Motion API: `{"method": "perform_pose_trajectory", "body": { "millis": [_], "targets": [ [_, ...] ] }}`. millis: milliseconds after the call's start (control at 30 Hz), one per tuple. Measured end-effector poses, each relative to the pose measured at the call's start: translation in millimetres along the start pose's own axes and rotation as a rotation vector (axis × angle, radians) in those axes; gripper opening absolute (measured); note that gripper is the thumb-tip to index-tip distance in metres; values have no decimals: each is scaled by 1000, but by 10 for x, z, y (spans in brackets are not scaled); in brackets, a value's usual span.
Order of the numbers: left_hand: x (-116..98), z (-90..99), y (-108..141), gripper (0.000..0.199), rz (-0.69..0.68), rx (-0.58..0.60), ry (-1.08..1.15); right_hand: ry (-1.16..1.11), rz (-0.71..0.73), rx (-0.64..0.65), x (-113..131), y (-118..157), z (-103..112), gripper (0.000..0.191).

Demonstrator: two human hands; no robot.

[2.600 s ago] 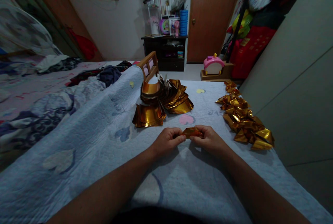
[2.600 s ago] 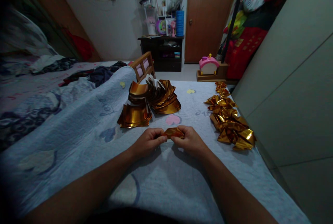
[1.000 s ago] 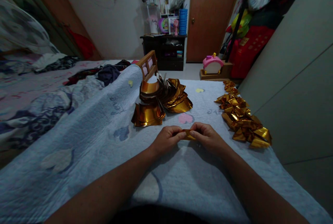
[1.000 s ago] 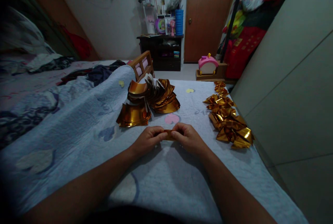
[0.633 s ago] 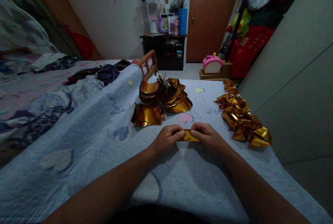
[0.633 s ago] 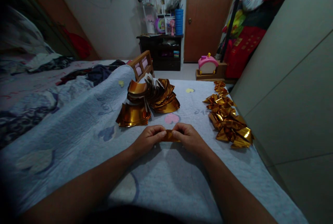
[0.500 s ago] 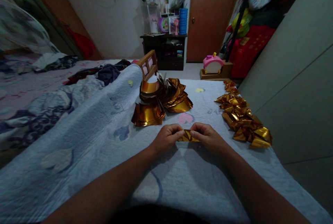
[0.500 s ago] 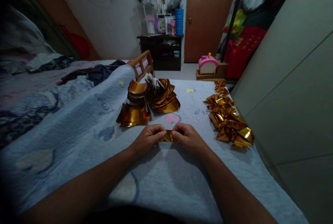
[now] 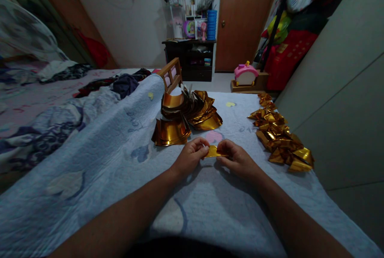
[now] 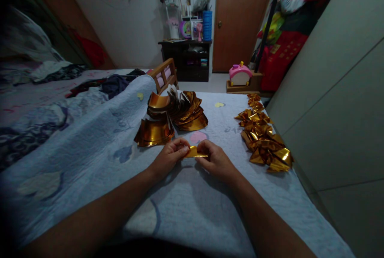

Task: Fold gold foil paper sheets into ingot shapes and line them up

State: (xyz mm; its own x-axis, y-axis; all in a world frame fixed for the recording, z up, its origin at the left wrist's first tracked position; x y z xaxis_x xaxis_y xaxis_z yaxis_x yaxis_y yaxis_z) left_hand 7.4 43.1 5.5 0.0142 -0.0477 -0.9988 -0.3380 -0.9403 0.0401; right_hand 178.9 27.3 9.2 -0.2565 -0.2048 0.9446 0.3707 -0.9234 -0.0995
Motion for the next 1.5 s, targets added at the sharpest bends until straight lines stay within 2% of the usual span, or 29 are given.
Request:
{"method": "perform_pose_trajectory", "body": {
  "millis": [167, 333, 767, 1000, 1200, 1333, 1500],
  "targets": [
    [-29, 9, 13, 26, -29, 55, -98, -2, -41, -23, 9, 10, 27, 16],
    [-7, 38, 26, 33, -43, 137, -98, -56, -71, -23, -34, 15, 29, 19],
    [-6, 90, 31, 28, -92, 110, -230, 31, -55, -16, 46, 14, 33, 19],
    [-36, 50, 61, 25, -116, 170, -256, 145, -6, -36, 60, 16, 27, 18],
    [-81, 56, 68, 19, -177, 135, -399, 302, 68, -48, 38, 20, 9, 14],
    [-70, 51, 68, 19, -157, 145, -405, 358, 86, -35, 52, 27, -9, 13],
    [-32, 54, 62, 22, -79, 154, -294, 416, 82, 5, 65, 37, -33, 16]
  ]
}}
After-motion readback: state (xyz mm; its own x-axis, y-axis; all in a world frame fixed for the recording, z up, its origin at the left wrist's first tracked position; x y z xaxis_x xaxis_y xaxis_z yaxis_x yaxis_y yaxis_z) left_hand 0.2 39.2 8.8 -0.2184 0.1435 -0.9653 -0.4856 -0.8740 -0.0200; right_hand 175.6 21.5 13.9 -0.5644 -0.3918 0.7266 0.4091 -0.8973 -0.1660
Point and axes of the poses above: each hand's wrist, its own y-axis away from the middle knuckle, its own z-axis out of the back of the hand, x = y × z, the point moved 4 cm from there along -y, towards the middle knuckle, and after that the axes turned 1 degree about -y, right-handed, at the moved point
